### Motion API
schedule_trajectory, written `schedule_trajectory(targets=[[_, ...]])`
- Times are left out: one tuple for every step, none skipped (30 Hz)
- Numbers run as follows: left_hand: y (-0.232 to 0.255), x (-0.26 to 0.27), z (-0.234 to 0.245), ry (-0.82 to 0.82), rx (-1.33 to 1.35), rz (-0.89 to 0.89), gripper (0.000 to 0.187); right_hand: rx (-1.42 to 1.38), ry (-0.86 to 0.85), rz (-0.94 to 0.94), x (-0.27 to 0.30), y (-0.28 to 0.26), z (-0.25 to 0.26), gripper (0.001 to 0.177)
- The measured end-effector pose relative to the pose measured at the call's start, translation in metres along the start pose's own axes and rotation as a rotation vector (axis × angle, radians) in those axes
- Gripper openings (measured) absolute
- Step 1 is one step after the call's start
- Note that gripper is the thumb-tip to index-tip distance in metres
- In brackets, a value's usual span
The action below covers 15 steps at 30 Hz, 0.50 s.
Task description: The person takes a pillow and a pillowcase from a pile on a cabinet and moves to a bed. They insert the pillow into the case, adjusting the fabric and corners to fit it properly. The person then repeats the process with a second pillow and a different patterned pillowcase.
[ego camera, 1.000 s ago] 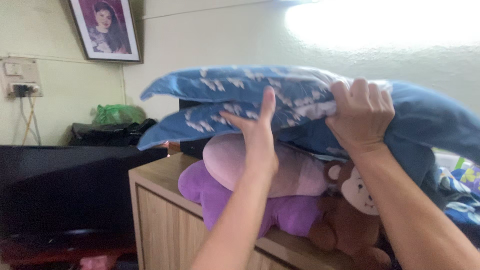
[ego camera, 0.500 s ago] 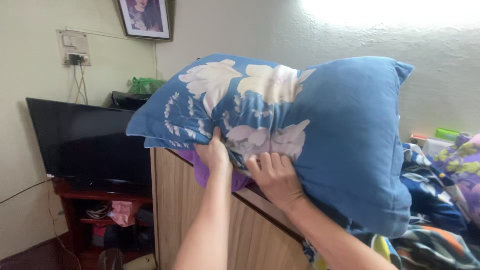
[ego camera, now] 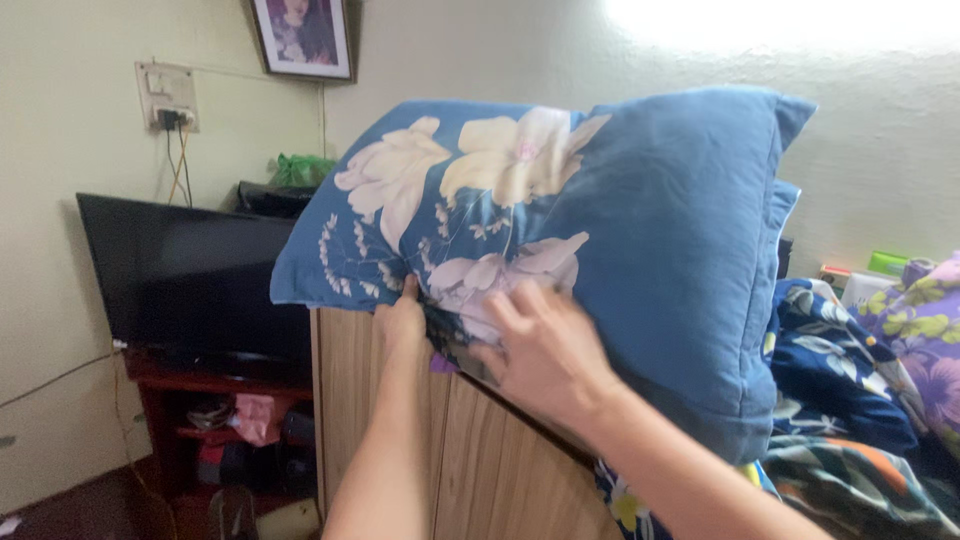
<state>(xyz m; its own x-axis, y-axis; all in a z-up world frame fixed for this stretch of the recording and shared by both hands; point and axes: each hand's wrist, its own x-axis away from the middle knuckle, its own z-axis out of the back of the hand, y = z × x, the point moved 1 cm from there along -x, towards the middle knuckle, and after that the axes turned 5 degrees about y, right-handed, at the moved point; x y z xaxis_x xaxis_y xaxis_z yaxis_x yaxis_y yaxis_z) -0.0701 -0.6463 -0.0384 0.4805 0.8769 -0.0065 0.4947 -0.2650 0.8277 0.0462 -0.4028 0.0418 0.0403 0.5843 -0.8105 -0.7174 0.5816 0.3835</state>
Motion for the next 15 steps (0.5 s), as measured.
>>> schedule_trajectory(targets=[[0.002,-0.004,0.000,-0.023,0.052,0.013,0.061,-0.019,0.093,-0.050,-0.011,0.012,0.009,0.043],[0.003,-0.008,0.000,-0.046,0.105,0.025,0.060,0.118,-0.135,-0.292,-0.028,0.039,0.016,0.037],[0.001,-0.011,0.000,-0.065,0.154,0.044,0.060,0.338,0.038,-0.254,-0.039,0.062,0.029,0.055],[-0.001,-0.015,0.000,-0.076,0.164,0.058,0.059,0.563,0.152,-0.264,-0.051,0.087,0.039,0.077],[0.000,-0.020,-0.003,-0.089,0.174,0.069,0.059,0.540,0.223,-0.394,-0.054,0.110,0.049,0.080],[0.000,-0.025,-0.006,-0.101,0.183,0.080,0.059,0.515,0.228,-0.569,-0.052,0.132,0.061,0.090],[-0.001,-0.028,-0.011,-0.097,0.196,0.068,0.059,0.492,0.236,-0.741,-0.048,0.149,0.071,0.100],[-0.002,-0.029,-0.014,-0.092,0.208,0.056,0.059,0.302,0.213,-0.935,-0.043,0.160,0.074,0.108],[-0.002,-0.028,-0.016,-0.089,0.214,0.047,0.059,0.105,0.184,-1.129,-0.036,0.166,0.076,0.116],[0.002,-0.028,-0.016,-0.077,0.192,0.035,0.057,-0.099,0.155,-1.314,-0.031,0.170,0.075,0.124],[0.004,-0.024,-0.017,-0.071,0.166,0.029,0.055,-0.204,0.182,-1.381,-0.026,0.173,0.073,0.125],[0.007,-0.017,-0.018,-0.066,0.141,0.022,0.054,-0.310,0.212,-1.444,-0.023,0.174,0.069,0.126],[0.013,-0.008,-0.019,-0.017,0.095,0.020,0.057,-0.421,0.242,-1.506,-0.019,0.175,0.067,0.127],[0.021,0.003,-0.022,0.032,0.049,0.017,0.060,-0.509,0.225,-1.524,-0.019,0.178,0.066,0.121],[0.029,0.015,-0.025,0.082,0.004,0.015,0.063,-0.595,0.206,-1.537,-0.024,0.182,0.062,0.117]])
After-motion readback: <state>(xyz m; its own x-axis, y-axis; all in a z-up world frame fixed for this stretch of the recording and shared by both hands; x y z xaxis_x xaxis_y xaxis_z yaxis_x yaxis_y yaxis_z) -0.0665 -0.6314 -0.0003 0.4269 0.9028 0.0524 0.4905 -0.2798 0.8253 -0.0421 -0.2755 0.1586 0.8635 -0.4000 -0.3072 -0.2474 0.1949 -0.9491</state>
